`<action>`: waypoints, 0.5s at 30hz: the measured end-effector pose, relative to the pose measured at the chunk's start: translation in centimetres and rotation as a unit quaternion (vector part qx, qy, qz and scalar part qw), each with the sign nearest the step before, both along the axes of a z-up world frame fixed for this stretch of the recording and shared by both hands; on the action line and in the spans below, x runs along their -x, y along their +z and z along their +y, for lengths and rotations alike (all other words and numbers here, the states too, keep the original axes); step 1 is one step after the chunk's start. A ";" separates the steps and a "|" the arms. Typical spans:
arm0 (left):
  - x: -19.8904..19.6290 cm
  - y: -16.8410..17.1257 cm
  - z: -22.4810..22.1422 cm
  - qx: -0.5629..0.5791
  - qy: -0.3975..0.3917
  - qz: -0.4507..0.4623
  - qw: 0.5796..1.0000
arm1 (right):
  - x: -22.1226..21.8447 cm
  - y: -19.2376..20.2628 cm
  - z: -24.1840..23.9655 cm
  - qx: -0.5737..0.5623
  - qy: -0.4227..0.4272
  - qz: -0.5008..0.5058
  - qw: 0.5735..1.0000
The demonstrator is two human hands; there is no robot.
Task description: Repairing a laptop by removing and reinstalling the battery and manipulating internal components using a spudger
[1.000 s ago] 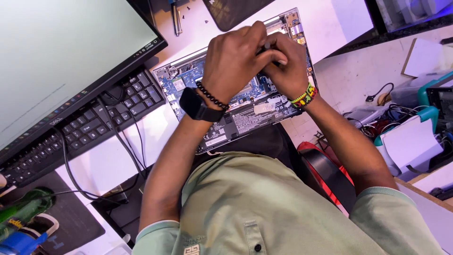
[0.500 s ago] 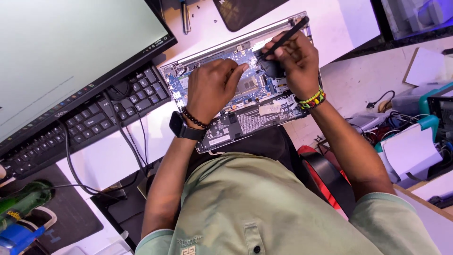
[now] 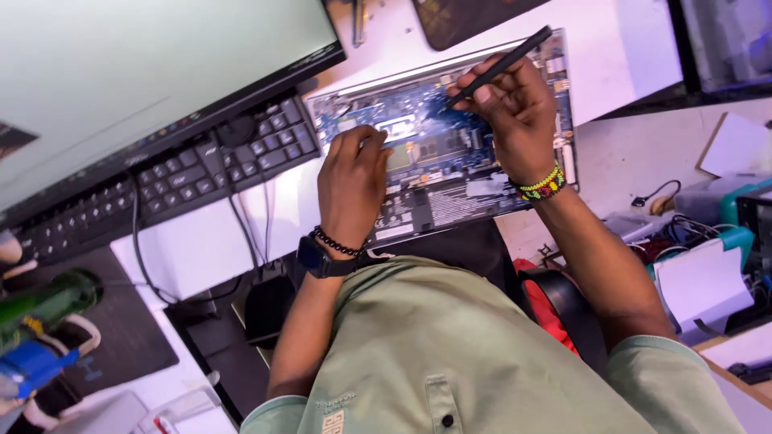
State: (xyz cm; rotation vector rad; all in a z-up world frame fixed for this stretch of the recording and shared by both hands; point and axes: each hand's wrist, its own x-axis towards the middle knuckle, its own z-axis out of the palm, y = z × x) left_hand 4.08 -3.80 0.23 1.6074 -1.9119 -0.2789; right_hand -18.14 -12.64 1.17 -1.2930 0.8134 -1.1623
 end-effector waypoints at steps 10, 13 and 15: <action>-3.2 -1.3 2.9 0.027 -0.029 -0.025 0.999 | -5.2 0.4 0.5 0.005 0.070 0.018 0.997; -2.9 -1.2 2.4 0.033 -0.007 -0.058 0.998 | -6.4 0.6 0.7 0.002 0.065 0.017 0.998; -2.9 -1.3 2.0 0.004 0.016 -0.089 0.996 | -7.2 0.5 0.6 -0.008 0.070 0.008 0.997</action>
